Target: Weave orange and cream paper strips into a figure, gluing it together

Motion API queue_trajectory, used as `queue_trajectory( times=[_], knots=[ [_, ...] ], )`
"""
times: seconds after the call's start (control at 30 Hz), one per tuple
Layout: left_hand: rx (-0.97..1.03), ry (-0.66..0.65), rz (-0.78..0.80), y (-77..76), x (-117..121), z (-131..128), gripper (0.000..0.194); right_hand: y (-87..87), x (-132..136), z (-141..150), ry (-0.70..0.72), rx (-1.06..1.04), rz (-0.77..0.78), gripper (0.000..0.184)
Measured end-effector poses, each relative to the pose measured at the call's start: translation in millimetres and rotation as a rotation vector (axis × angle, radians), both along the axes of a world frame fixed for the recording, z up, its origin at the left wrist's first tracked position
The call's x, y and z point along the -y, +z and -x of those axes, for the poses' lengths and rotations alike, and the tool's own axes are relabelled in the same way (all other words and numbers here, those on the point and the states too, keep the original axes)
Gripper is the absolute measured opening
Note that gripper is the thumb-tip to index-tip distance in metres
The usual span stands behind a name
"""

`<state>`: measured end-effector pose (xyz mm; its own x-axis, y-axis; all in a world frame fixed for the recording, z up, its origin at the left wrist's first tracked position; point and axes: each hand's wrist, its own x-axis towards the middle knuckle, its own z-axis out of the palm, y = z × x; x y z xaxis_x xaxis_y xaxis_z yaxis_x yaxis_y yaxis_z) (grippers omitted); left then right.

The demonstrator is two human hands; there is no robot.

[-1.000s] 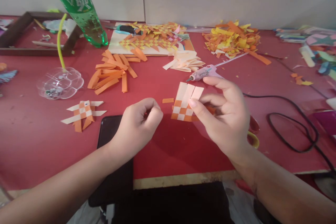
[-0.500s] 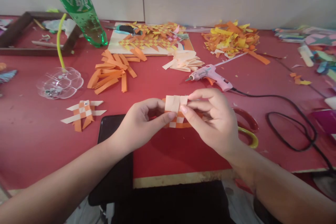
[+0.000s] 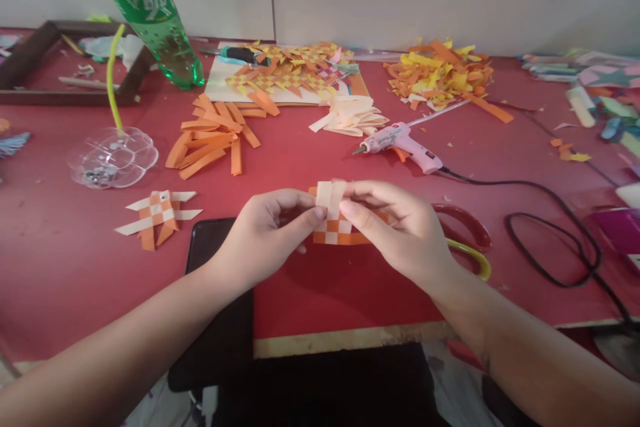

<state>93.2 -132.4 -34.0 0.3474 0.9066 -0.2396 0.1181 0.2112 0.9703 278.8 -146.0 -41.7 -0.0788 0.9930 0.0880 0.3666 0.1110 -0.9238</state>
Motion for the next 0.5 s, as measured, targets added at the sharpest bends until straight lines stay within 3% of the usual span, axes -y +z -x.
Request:
queue_trajectory(
  times=[0.1,0.27,0.5],
  knots=[
    [-0.016,-0.02,-0.019,0.3,-0.2,0.5,0.016,-1.3,-3.2,-0.7,0.047,-0.021,0.027,0.019],
    [0.001,-0.011,0.021,0.1,0.0,0.1,0.018,-4.8,-4.9,-3.8,0.041,0.186,-0.294,0.006],
    [0.184,0.036,0.208,-5.7,-0.4,-0.2,0.015,-3.2,-3.9,-6.0,0.087,0.398,-0.618,0.014]
  ],
)
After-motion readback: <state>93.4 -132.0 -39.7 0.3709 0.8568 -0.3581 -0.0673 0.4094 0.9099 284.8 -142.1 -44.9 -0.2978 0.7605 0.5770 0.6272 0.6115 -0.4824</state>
